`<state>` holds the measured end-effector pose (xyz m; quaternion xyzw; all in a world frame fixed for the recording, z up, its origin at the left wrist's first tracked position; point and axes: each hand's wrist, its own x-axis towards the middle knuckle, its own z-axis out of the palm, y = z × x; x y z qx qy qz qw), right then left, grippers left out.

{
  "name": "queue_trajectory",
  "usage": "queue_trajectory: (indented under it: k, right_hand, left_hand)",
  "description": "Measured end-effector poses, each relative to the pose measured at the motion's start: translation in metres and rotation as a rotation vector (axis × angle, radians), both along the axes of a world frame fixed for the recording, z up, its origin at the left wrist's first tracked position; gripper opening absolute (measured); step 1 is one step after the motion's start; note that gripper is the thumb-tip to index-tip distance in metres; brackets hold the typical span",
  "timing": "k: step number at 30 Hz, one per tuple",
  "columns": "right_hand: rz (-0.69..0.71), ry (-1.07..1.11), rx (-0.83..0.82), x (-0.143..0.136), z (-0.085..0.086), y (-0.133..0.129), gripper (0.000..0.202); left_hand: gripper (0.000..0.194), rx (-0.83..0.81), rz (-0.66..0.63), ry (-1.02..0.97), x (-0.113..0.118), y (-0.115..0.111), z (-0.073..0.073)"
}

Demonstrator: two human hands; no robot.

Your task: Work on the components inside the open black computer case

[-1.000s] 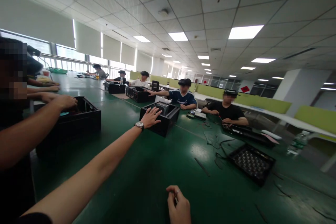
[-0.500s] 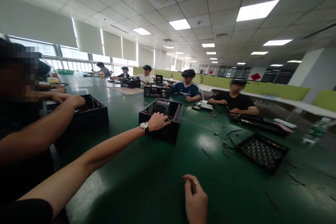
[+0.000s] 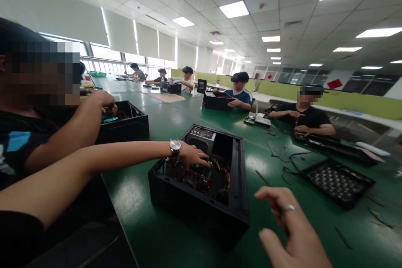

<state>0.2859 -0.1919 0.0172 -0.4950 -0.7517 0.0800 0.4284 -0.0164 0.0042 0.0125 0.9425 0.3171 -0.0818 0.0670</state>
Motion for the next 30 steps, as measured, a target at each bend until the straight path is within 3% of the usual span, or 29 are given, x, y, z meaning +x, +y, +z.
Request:
queue_trajectory:
  k: [3,7,10,13,16,19,25,30]
  right_hand:
    - [0.247,-0.254,-0.092,-0.053,0.034,0.028,0.029]
    - [0.333,-0.644,-0.285,-0.092,0.040,0.089,0.035]
    - [0.319,-0.892,-0.400,-0.104,0.029,0.134,0.028]
    - [0.253,-1.018,-0.440,-0.113,0.011,0.169,0.016]
    - [0.232,-1.120,-0.475,-0.125,-0.011,0.192,0.016]
    - [0.297,-1.174,-0.494,-0.142,-0.031,0.205,0.024]
    - [0.403,-1.147,-0.413,-0.181,-0.055,0.223,0.036]
    - [0.432,-1.145,-0.369,-0.192,-0.067,0.228,0.037]
  left_hand:
    - [0.067,0.018,-0.027,0.010,0.013,0.020,-0.019]
    - [0.063,0.024,-0.091,0.020,0.017,0.031,-0.023]
    - [0.071,0.029,-0.129,-0.011,0.001,0.034,-0.013]
    - [0.084,0.054,-0.182,-0.081,-0.024,0.034,0.007]
    - [0.087,0.082,-0.227,-0.177,-0.046,0.029,0.032]
    - [0.086,0.089,-0.233,-0.250,-0.060,0.022,0.046]
    - [0.087,0.097,-0.207,-0.278,-0.068,0.015,0.039]
    - [0.084,0.108,-0.176,-0.292,-0.071,0.016,0.034]
